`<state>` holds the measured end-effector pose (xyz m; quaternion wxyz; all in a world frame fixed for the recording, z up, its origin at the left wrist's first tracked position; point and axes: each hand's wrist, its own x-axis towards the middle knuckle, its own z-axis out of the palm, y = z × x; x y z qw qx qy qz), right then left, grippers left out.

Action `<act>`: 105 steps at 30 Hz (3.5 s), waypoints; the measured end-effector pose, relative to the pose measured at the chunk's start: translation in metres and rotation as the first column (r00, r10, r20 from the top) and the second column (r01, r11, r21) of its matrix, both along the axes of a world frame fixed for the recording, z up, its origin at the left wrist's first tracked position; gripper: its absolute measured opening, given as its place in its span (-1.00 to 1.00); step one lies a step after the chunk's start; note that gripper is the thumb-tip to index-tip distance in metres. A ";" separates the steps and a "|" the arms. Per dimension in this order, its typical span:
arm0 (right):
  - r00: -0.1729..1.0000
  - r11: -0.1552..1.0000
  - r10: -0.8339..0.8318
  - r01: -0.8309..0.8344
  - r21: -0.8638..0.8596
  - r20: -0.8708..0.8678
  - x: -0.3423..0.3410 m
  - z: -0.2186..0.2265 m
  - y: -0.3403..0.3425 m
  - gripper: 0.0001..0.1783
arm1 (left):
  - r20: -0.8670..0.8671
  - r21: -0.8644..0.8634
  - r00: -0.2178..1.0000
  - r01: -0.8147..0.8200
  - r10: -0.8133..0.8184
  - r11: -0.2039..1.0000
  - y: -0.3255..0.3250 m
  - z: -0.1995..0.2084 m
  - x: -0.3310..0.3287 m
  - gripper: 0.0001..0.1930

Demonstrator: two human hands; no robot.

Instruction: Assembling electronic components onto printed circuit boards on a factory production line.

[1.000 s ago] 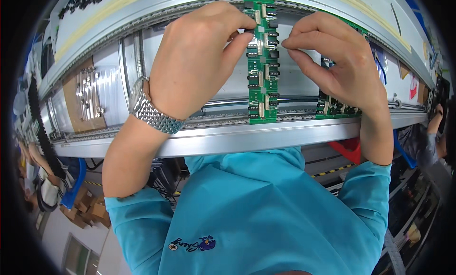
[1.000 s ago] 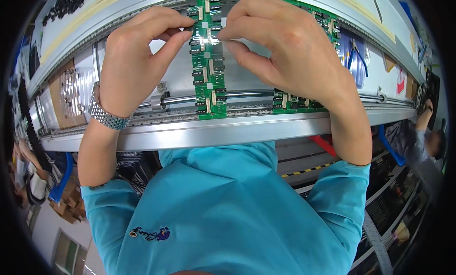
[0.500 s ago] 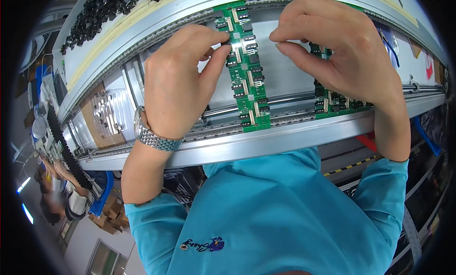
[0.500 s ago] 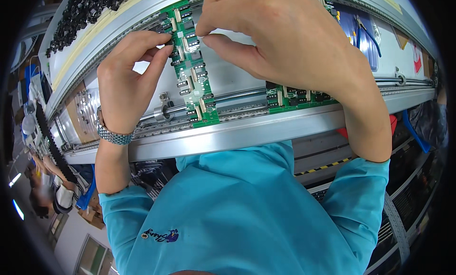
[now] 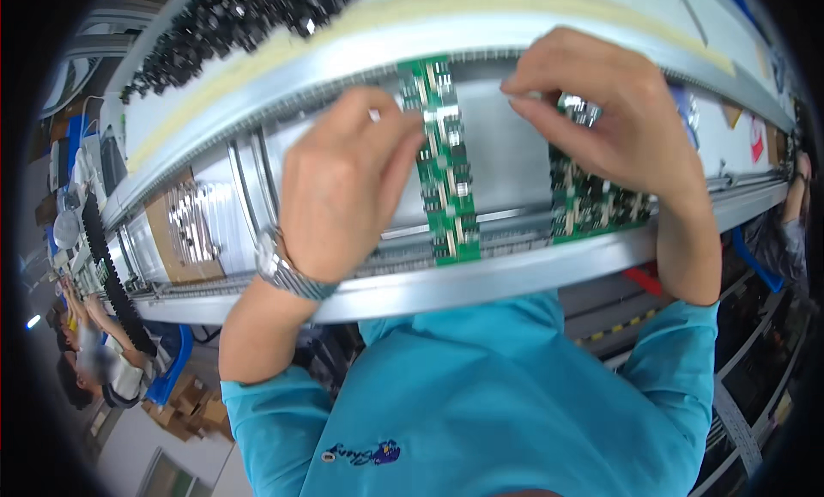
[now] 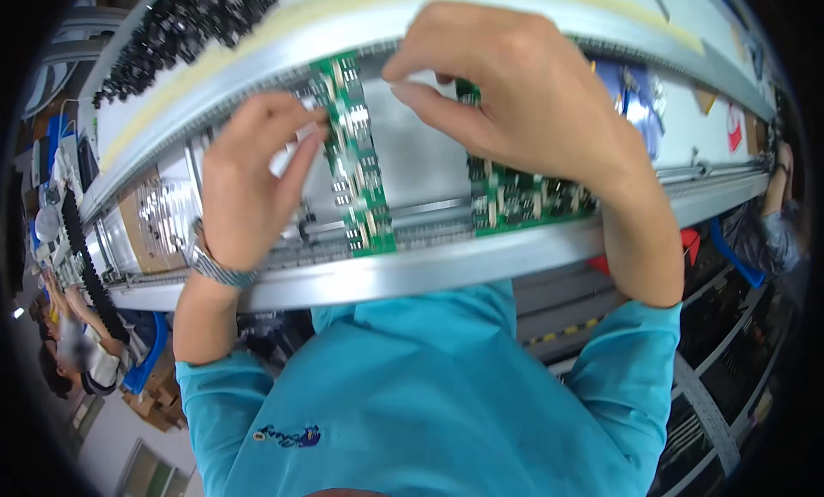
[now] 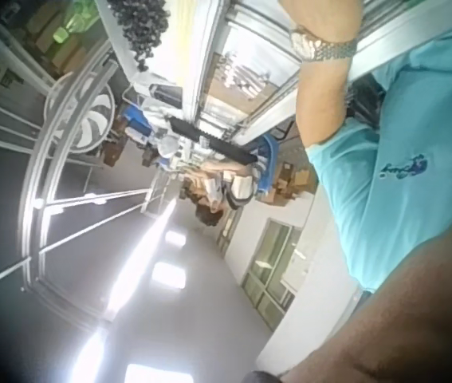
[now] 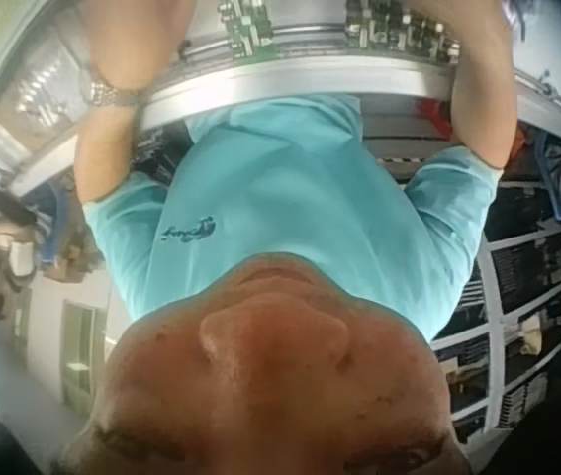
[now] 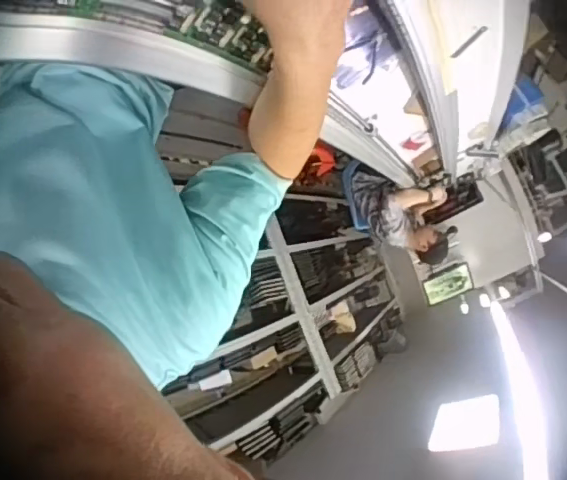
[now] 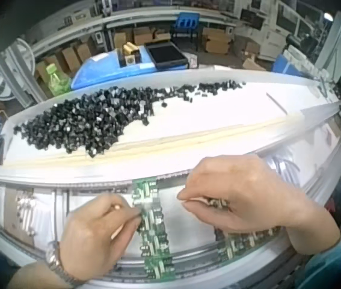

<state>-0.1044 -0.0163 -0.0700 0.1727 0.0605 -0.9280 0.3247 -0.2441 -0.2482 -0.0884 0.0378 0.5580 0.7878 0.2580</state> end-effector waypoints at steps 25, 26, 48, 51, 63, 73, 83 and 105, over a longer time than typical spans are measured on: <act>0.961 0.964 -0.251 0.236 0.125 0.119 -0.109 -0.016 0.039 -0.73 | 0.108 0.164 0.993 -0.063 0.045 0.984 0.023 0.013 -0.039 -0.88; 0.964 0.970 -0.236 0.228 0.081 0.121 -0.102 -0.015 0.041 -0.75 | 0.099 0.148 0.994 -0.069 0.054 0.987 0.031 0.015 -0.043 -0.89; 0.976 0.826 0.158 -0.047 -0.562 0.150 0.015 0.004 -0.006 -0.82 | -0.475 -0.043 0.874 -0.144 0.106 0.989 0.137 -0.005 -0.069 -0.76; 0.982 0.894 0.080 0.006 -0.447 0.173 0.014 0.012 -0.020 -0.83 | -0.406 -0.134 0.913 -0.097 0.034 0.986 0.133 0.002 -0.069 -0.75; 0.965 0.968 0.104 -0.042 -0.249 0.240 0.010 -0.005 -0.040 -0.83 | 0.992 0.127 0.037 -0.326 -0.122 0.937 0.007 0.012 -0.044 -0.80; 0.970 0.998 0.056 -0.062 0.021 0.237 0.026 -0.009 -0.066 -0.80 | 0.883 0.102 0.465 -0.064 -0.061 0.993 -0.017 -0.009 -0.033 -0.85; 0.981 0.980 0.119 -0.140 0.138 0.154 0.024 -0.016 -0.069 -0.83 | 0.760 0.041 0.650 -0.055 0.004 0.998 -0.014 -0.007 -0.024 -0.86; 0.997 0.999 0.028 -0.030 0.026 0.066 0.028 -0.013 -0.043 -0.82 | 0.024 0.109 0.985 0.165 -0.169 0.980 -0.020 -0.012 0.010 -0.89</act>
